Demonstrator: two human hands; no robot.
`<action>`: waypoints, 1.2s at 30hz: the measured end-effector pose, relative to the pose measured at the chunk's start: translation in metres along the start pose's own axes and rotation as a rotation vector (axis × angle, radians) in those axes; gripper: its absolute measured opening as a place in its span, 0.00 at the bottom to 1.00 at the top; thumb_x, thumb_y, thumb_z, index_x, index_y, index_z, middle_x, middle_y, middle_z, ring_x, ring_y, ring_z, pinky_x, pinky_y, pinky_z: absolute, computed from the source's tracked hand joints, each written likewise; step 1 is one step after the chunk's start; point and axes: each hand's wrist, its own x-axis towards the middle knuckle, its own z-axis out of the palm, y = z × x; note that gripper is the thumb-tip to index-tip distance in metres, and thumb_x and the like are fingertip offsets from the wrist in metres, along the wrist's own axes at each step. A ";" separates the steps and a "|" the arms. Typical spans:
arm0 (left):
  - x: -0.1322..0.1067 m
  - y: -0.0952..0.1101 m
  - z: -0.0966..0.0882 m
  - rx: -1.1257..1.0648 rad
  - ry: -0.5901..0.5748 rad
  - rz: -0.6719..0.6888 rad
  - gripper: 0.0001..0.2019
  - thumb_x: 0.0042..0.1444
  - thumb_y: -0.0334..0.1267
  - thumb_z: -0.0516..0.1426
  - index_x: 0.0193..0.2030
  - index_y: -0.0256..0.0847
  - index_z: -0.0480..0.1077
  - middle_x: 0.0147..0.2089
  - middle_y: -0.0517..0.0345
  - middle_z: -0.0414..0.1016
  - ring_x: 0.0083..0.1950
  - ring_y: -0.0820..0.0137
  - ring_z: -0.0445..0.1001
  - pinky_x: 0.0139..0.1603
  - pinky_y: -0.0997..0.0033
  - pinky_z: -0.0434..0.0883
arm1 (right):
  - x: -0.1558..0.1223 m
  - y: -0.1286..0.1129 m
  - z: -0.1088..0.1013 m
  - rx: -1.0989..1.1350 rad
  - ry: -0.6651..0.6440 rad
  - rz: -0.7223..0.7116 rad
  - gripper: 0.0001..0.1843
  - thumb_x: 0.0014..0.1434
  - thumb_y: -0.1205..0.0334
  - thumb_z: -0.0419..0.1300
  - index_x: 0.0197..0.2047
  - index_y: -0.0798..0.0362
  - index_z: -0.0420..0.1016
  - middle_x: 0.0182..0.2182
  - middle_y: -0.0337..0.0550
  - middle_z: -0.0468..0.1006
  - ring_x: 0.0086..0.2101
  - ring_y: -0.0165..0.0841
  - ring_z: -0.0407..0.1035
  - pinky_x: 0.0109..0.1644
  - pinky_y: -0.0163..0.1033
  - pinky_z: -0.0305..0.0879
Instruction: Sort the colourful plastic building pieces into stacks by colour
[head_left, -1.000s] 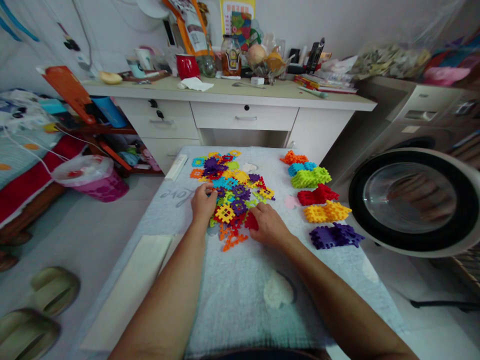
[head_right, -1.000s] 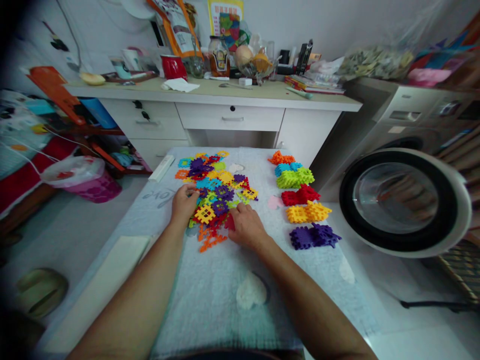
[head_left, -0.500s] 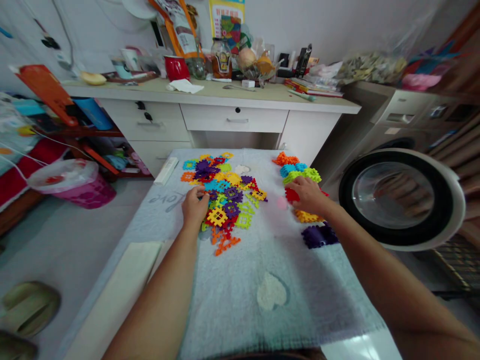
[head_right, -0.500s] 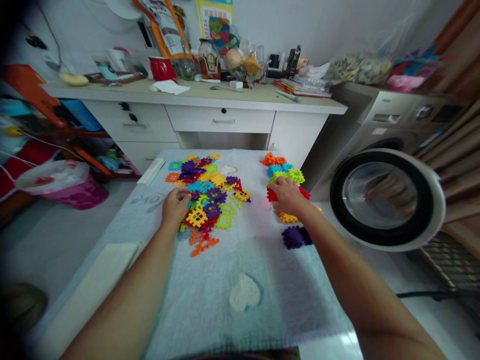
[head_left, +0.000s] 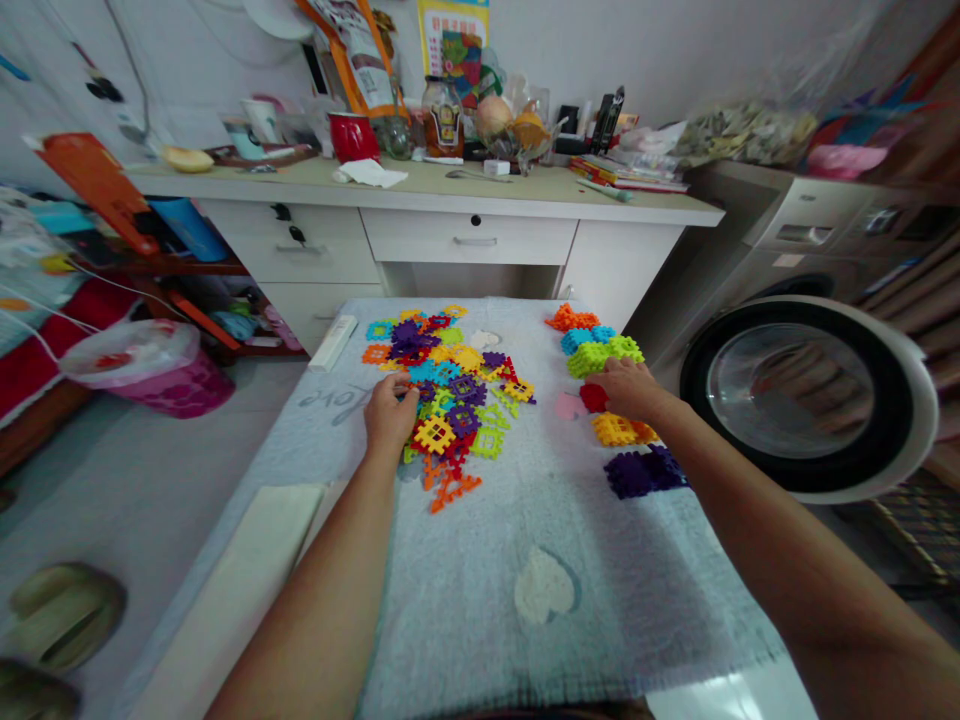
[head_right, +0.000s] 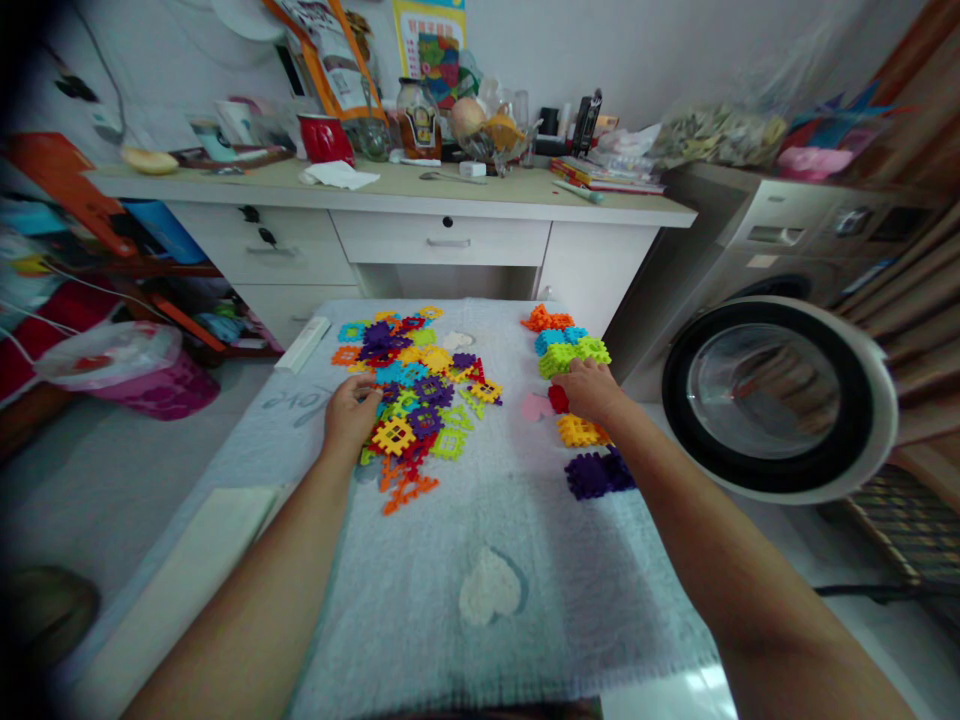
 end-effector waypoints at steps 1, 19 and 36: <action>0.000 0.000 0.000 -0.001 -0.002 -0.003 0.13 0.54 0.39 0.58 0.47 0.43 0.73 0.49 0.55 0.80 0.47 0.66 0.79 0.54 0.64 0.72 | -0.001 0.000 -0.001 -0.004 -0.002 -0.002 0.29 0.60 0.67 0.57 0.64 0.42 0.72 0.53 0.58 0.71 0.53 0.54 0.65 0.52 0.54 0.60; 0.001 -0.005 0.003 0.000 -0.002 -0.005 0.13 0.54 0.40 0.58 0.47 0.45 0.72 0.50 0.56 0.79 0.48 0.66 0.78 0.55 0.65 0.72 | 0.033 -0.104 -0.026 0.294 0.188 -0.101 0.21 0.68 0.59 0.51 0.60 0.56 0.73 0.51 0.56 0.77 0.51 0.43 0.70 0.55 0.43 0.62; 0.000 0.000 0.000 0.012 -0.009 -0.010 0.12 0.54 0.39 0.58 0.46 0.45 0.73 0.49 0.56 0.79 0.47 0.66 0.79 0.55 0.64 0.71 | 0.055 -0.138 -0.007 0.497 0.310 0.042 0.16 0.63 0.68 0.52 0.47 0.53 0.79 0.47 0.50 0.80 0.48 0.39 0.69 0.52 0.40 0.61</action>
